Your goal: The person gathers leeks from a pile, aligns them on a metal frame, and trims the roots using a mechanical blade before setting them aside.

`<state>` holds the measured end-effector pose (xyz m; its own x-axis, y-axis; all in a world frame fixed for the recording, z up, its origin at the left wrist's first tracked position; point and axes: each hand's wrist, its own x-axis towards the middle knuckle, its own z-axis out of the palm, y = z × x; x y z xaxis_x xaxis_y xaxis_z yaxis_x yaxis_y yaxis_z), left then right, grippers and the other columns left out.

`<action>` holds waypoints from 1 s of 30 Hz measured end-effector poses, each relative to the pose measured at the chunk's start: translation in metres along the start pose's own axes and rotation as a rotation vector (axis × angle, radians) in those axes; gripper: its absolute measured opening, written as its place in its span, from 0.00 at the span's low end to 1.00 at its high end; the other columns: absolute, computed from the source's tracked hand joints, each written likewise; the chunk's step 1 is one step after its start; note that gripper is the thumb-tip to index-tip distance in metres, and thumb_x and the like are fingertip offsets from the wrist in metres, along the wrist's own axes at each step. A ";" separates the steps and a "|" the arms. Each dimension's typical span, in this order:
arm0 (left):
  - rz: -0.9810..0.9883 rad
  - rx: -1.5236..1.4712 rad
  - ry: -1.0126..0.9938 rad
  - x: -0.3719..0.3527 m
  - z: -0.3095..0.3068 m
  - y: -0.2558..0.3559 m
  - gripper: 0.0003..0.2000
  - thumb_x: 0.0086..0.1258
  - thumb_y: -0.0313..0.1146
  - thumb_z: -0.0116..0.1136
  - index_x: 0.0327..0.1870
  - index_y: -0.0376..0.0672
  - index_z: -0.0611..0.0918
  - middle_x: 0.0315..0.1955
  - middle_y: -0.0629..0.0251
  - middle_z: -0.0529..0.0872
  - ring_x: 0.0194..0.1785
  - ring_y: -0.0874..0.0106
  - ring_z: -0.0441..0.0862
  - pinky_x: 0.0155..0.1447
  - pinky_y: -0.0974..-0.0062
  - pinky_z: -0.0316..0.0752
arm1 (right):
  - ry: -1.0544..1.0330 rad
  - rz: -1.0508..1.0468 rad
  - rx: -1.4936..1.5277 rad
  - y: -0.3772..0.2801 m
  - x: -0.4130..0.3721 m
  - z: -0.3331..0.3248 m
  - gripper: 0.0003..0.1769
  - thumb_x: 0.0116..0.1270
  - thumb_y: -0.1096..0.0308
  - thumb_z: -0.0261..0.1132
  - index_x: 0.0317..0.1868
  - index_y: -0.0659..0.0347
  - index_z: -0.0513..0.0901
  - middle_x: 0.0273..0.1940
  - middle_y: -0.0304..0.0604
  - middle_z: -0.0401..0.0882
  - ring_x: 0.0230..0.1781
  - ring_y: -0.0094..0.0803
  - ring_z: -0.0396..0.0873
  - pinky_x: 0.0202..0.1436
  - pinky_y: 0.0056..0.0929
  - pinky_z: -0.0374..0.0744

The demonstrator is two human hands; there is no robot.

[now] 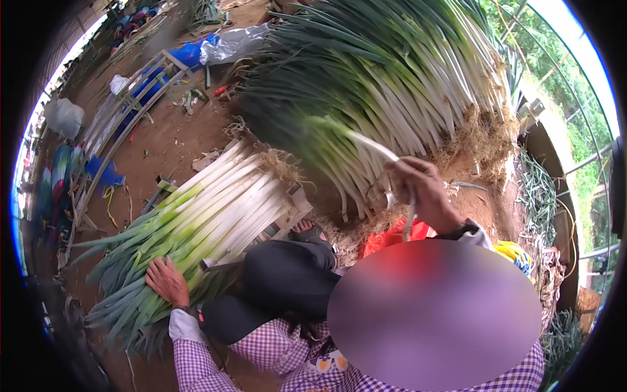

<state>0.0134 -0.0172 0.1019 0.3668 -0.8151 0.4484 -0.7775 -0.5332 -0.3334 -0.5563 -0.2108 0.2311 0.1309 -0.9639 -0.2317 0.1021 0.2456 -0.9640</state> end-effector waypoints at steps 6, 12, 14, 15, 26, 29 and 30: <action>-0.011 -0.040 0.057 0.000 -0.005 0.004 0.12 0.81 0.44 0.54 0.46 0.45 0.77 0.43 0.59 0.79 0.51 0.59 0.77 0.60 0.59 0.69 | -0.034 -0.164 0.234 -0.067 -0.028 0.033 0.20 0.80 0.65 0.62 0.61 0.73 0.79 0.26 0.31 0.70 0.17 0.15 0.62 0.20 0.19 0.61; -0.038 -0.048 0.057 0.002 -0.004 0.002 0.12 0.79 0.45 0.57 0.43 0.45 0.77 0.41 0.60 0.79 0.50 0.59 0.77 0.60 0.58 0.69 | -0.347 -0.563 0.112 -0.097 -0.020 0.131 0.20 0.79 0.68 0.62 0.65 0.71 0.79 0.30 0.34 0.79 0.21 0.14 0.70 0.23 0.16 0.68; -0.025 -0.071 0.095 0.001 -0.006 0.002 0.12 0.78 0.45 0.57 0.42 0.45 0.78 0.40 0.60 0.79 0.49 0.58 0.77 0.60 0.58 0.69 | -0.464 -0.844 -0.062 -0.073 0.008 0.173 0.19 0.75 0.76 0.65 0.65 0.65 0.82 0.40 0.41 0.89 0.29 0.17 0.81 0.29 0.17 0.77; -0.034 -0.092 0.085 0.001 -0.006 0.003 0.12 0.78 0.45 0.58 0.43 0.45 0.78 0.41 0.60 0.80 0.50 0.58 0.77 0.61 0.58 0.69 | -0.491 -0.851 -0.152 -0.063 0.011 0.200 0.21 0.72 0.78 0.69 0.64 0.62 0.84 0.43 0.41 0.90 0.33 0.22 0.83 0.33 0.20 0.81; -0.057 -0.366 0.163 -0.008 -0.010 0.000 0.11 0.70 0.35 0.65 0.49 0.42 0.83 0.48 0.61 0.81 0.57 0.57 0.78 0.70 0.54 0.67 | -0.824 -1.098 -0.880 0.170 0.156 0.302 0.11 0.71 0.66 0.66 0.50 0.54 0.90 0.38 0.47 0.86 0.41 0.48 0.84 0.44 0.46 0.81; -0.046 -0.402 0.133 -0.007 -0.013 -0.001 0.14 0.68 0.35 0.67 0.52 0.43 0.83 0.52 0.59 0.81 0.60 0.56 0.76 0.71 0.54 0.67 | -0.828 -1.118 -0.883 0.169 0.154 0.297 0.12 0.70 0.66 0.67 0.51 0.56 0.90 0.37 0.46 0.86 0.41 0.47 0.83 0.44 0.45 0.80; -0.062 -0.421 0.119 -0.004 -0.017 0.000 0.16 0.68 0.35 0.68 0.54 0.43 0.83 0.54 0.59 0.81 0.62 0.56 0.75 0.72 0.53 0.66 | -0.820 -1.126 -0.851 0.170 0.154 0.297 0.12 0.69 0.66 0.66 0.50 0.55 0.90 0.36 0.47 0.85 0.40 0.48 0.83 0.44 0.46 0.80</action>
<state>0.0033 -0.0097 0.1141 0.3774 -0.7393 0.5576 -0.9051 -0.4218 0.0534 -0.2256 -0.2873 0.0704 0.8588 -0.2291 0.4582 -0.0028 -0.8965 -0.4431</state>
